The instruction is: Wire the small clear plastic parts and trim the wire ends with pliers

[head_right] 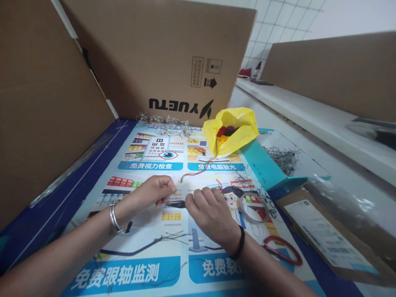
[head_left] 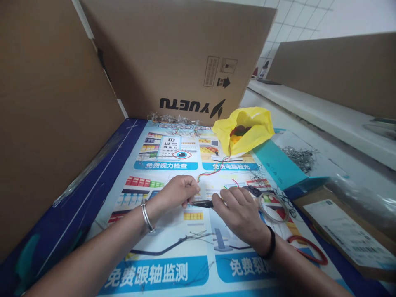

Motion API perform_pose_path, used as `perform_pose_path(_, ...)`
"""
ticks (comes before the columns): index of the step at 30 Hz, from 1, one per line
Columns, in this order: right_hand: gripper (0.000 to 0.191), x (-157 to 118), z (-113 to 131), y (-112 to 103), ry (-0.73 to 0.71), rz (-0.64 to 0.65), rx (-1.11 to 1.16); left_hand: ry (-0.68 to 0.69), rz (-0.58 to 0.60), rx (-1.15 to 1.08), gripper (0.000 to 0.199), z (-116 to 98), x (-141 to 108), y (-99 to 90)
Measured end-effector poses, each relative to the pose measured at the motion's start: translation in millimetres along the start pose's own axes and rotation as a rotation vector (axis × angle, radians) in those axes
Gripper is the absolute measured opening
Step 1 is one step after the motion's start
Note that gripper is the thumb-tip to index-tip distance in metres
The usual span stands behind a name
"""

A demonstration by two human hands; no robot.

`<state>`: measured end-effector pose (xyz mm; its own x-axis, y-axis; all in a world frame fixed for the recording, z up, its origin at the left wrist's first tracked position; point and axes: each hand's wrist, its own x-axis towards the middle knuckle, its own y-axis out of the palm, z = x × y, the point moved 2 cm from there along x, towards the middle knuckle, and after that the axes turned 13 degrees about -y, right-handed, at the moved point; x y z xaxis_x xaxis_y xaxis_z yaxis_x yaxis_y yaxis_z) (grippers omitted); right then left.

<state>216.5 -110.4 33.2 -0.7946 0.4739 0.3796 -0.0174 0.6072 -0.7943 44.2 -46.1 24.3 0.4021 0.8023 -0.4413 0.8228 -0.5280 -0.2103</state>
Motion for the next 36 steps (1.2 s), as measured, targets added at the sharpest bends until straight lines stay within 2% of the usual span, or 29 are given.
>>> perform_pose_path(8, 0.014, -1.0, 0.9, 3.3, 0.002, -0.008, 0.029, -0.012, 0.007, 0.025, 0.019, 1.4, 0.8, 1.6)
perform_pose_path(13, 0.012, -2.6, 3.9, 7.9, 0.032, 0.025, 0.057, 0.015, -0.053, 0.130, 0.017, -3.3, -3.3, 1.8)
perform_pose_path(19, 0.017, -2.3, 9.3, 11.8, 0.126, 0.061, 0.135, 0.294, -0.206, 0.430, 0.019, -15.8, -14.3, -0.6)
perform_pose_path(22, 0.020, -2.5, 12.9, 14.1, 0.166, 0.086, 0.173, 0.391, -0.264, 0.559, 0.018, -15.8, -16.2, -0.3)
perform_pose_path(27, 0.027, -3.3, 17.2, 19.6, 0.237, 0.204, 0.280, 0.499, -0.269, 0.734, 0.017, -11.3, -15.2, 1.8)
perform_pose_path(32, 0.034, -2.4, 13.1, 19.7, 0.339, 0.394, 0.545, 0.613, -0.288, 0.874, 0.024, -8.2, -14.6, 1.3)
perform_pose_path(36, 0.036, -2.2, 9.5, 17.2, 0.373, 0.461, 0.735, 0.680, -0.267, 0.891, 0.027, -7.0, -15.4, 1.7)
